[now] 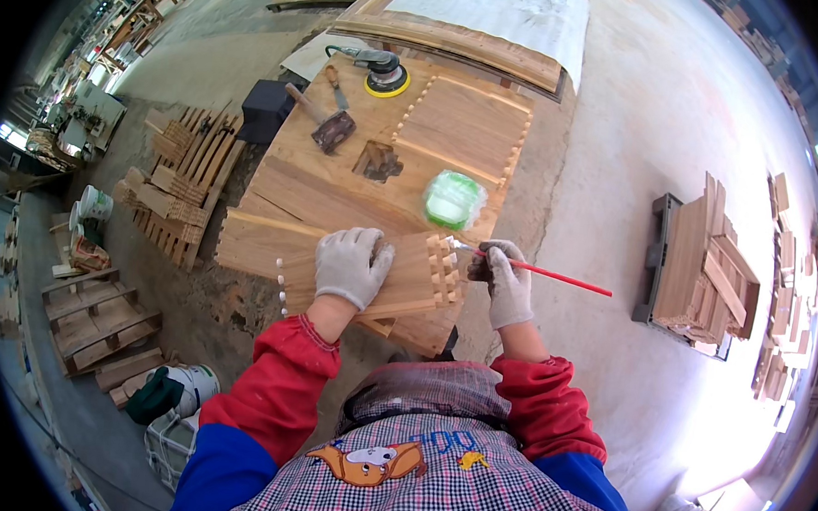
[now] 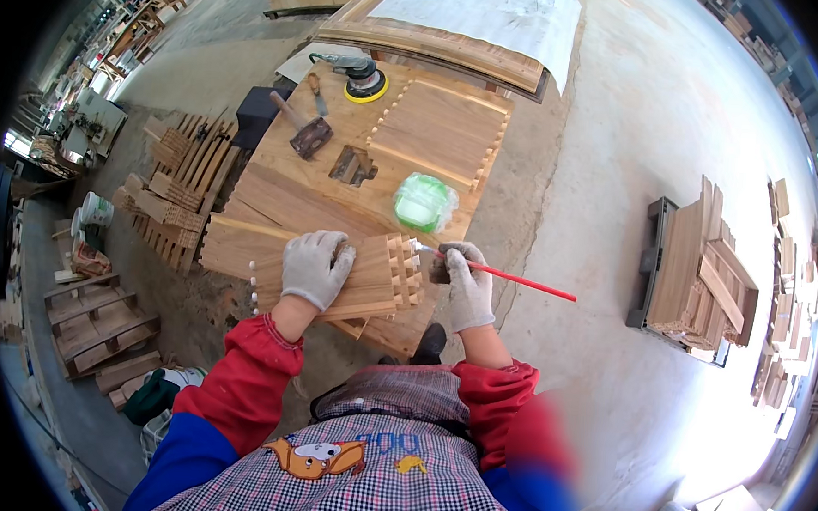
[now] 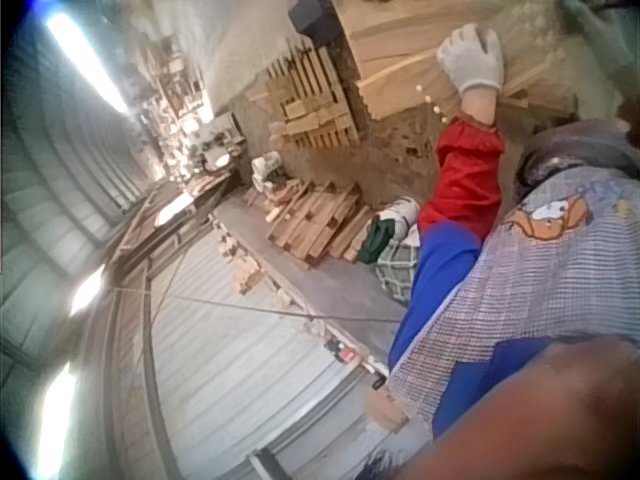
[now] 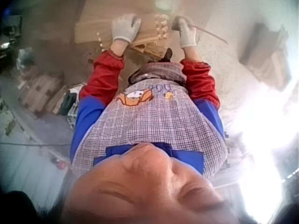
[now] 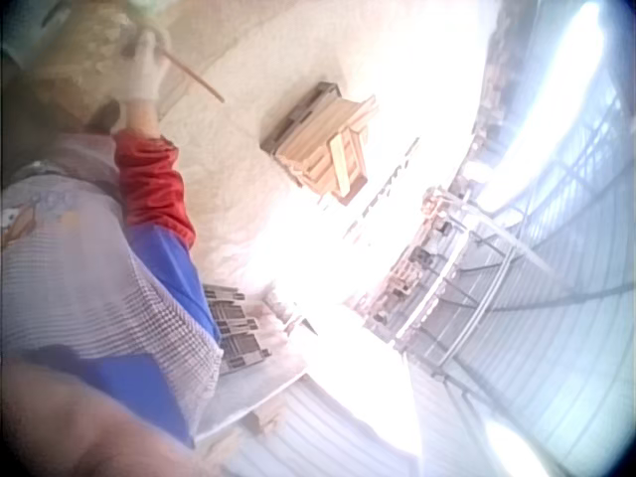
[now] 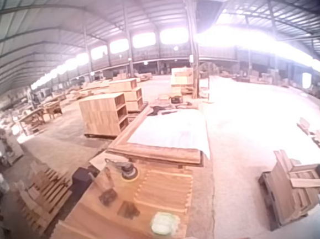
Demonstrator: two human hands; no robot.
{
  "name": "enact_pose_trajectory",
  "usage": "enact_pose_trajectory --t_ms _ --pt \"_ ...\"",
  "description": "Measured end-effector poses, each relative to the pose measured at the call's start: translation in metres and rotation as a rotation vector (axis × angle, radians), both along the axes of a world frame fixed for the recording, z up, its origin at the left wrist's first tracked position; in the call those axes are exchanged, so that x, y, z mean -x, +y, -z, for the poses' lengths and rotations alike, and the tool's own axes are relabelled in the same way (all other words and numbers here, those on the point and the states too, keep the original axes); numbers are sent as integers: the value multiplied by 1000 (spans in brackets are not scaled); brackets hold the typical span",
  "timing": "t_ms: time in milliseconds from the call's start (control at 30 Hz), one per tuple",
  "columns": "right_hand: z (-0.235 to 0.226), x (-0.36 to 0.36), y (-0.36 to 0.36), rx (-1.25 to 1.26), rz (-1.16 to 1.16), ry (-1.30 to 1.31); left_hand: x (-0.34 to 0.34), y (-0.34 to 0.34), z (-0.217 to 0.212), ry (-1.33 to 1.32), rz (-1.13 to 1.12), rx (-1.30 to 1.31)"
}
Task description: The person applies glue to the edges of wooden planks using a small brush. They repeatedly dip the brush into a container of white adhesive and carefully coat the finger joints on the wood pieces.
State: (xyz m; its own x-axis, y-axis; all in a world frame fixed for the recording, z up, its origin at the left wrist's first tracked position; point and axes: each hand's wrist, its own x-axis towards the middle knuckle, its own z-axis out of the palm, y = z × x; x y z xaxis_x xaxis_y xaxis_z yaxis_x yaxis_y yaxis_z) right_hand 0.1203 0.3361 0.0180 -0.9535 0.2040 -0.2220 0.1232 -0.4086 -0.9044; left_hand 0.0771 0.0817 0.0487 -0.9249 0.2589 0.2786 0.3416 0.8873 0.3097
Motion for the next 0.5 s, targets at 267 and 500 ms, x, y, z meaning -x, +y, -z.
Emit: enact_pose_trajectory --t_ms 267,500 --pt "4 3 2 22 -15 -54 0 0 1 2 -1 -2" --pt "1 2 4 -5 -8 -54 0 0 2 4 5 3"
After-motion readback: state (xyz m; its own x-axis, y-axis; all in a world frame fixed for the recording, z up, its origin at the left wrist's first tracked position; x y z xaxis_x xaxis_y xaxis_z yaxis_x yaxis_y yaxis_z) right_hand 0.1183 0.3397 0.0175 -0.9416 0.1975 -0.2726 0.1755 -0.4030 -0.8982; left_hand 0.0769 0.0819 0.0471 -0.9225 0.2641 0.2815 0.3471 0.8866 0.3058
